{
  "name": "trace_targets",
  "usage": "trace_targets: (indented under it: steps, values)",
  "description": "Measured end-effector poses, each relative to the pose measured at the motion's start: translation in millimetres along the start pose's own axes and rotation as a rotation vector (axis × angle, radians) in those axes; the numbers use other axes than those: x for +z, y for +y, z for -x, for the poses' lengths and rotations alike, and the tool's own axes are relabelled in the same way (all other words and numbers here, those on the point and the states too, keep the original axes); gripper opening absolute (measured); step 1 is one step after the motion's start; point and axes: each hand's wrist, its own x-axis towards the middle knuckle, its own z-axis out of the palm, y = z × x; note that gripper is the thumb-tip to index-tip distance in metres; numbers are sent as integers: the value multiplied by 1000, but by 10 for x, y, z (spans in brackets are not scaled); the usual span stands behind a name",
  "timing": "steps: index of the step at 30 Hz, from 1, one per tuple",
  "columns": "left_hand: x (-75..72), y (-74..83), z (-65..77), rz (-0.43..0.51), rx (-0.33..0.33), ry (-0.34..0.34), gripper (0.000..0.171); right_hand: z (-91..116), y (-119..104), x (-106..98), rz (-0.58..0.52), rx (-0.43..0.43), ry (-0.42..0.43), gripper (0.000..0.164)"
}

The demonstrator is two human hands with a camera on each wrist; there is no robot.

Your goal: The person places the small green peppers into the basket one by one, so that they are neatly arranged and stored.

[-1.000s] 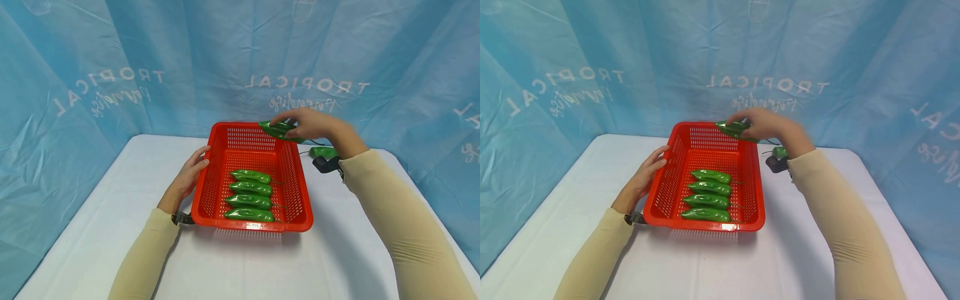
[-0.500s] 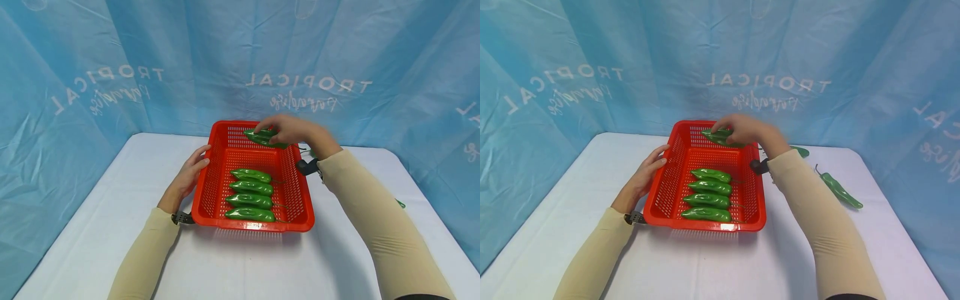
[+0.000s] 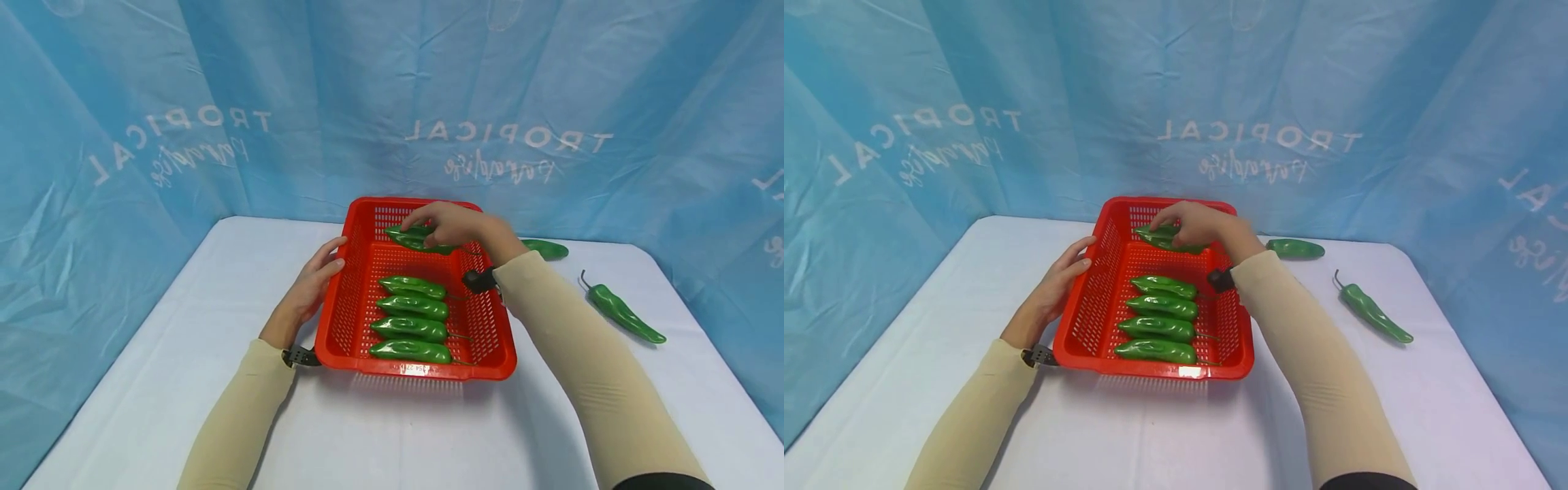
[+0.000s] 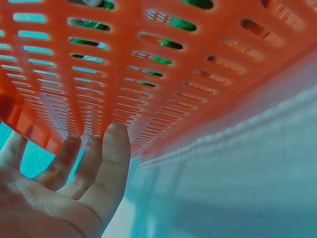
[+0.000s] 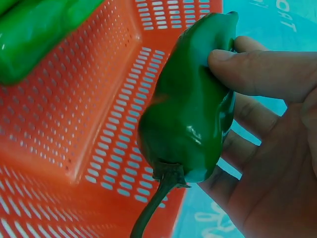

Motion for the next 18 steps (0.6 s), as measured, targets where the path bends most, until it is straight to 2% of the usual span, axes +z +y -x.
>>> trace_targets:
  steps: [8,18]
  values:
    - [18,17,-13,-13,8,9,59,-104,50,101,-42,2,2,48]
    - [9,6,7,-7,11,-13,58,-163,181,287,-115,68,-20,48]
